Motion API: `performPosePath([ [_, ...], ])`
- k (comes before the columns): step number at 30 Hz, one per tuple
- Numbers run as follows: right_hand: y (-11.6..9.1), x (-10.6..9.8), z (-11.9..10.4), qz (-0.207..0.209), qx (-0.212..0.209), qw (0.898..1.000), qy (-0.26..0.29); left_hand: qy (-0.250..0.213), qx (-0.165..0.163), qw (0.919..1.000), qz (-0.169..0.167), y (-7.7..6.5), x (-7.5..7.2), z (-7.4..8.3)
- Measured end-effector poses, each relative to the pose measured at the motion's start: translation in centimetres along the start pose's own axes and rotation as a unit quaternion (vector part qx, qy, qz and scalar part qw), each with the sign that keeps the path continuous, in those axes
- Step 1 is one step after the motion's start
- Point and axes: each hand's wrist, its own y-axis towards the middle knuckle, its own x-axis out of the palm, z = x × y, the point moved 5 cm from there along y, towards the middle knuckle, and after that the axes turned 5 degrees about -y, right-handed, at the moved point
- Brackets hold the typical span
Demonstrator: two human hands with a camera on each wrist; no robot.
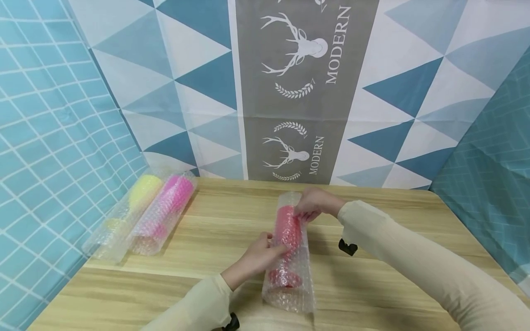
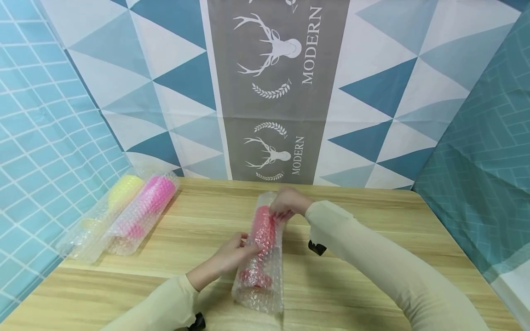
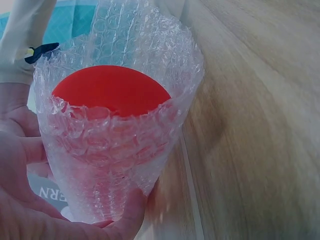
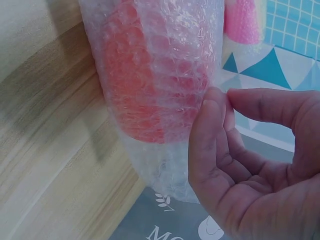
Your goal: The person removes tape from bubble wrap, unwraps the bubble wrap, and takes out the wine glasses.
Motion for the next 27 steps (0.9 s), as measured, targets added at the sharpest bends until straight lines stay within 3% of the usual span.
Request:
performPosePath([
  [4, -0.1, -0.1, 0.0, 0.014, -0.015, 1.0, -0.003, -0.003, 0.003, 1.0, 0.0, -0.1, -0.1, 0.2],
  [8, -0.4, -0.4, -0.1, 0.062, -0.071, 0.993, -0.065, -0.005, 0.004, 1.0, 0.0, 0.0, -0.2, 0.2],
  [10, -0.8, -0.5, -0.2, 0.099, -0.114, 0.982, -0.117, -0.003, 0.005, 1.0, 0.002, 0.0, -0.2, 0.2],
  [13, -1.3, -0.4, -0.4, 0.159, -0.176, 0.956, -0.174, 0.001, 0.006, 1.0, 0.005, 0.0, -0.2, 0.2],
  [16, -1.8, -0.1, -0.2, 0.201, -0.218, 0.938, -0.179, 0.004, 0.005, 1.0, 0.007, 0.1, -0.3, 0.2],
  [20, -2.0, 0.3, 0.2, 0.222, -0.241, 0.933, -0.151, 0.004, 0.002, 1.0, 0.004, 0.1, -0.4, 0.1],
  [27, -2.2, 0.9, 0.8, 0.238, -0.27, 0.92, -0.156, 0.001, 0.003, 1.0, 0.003, -0.1, -0.5, 0.1],
])
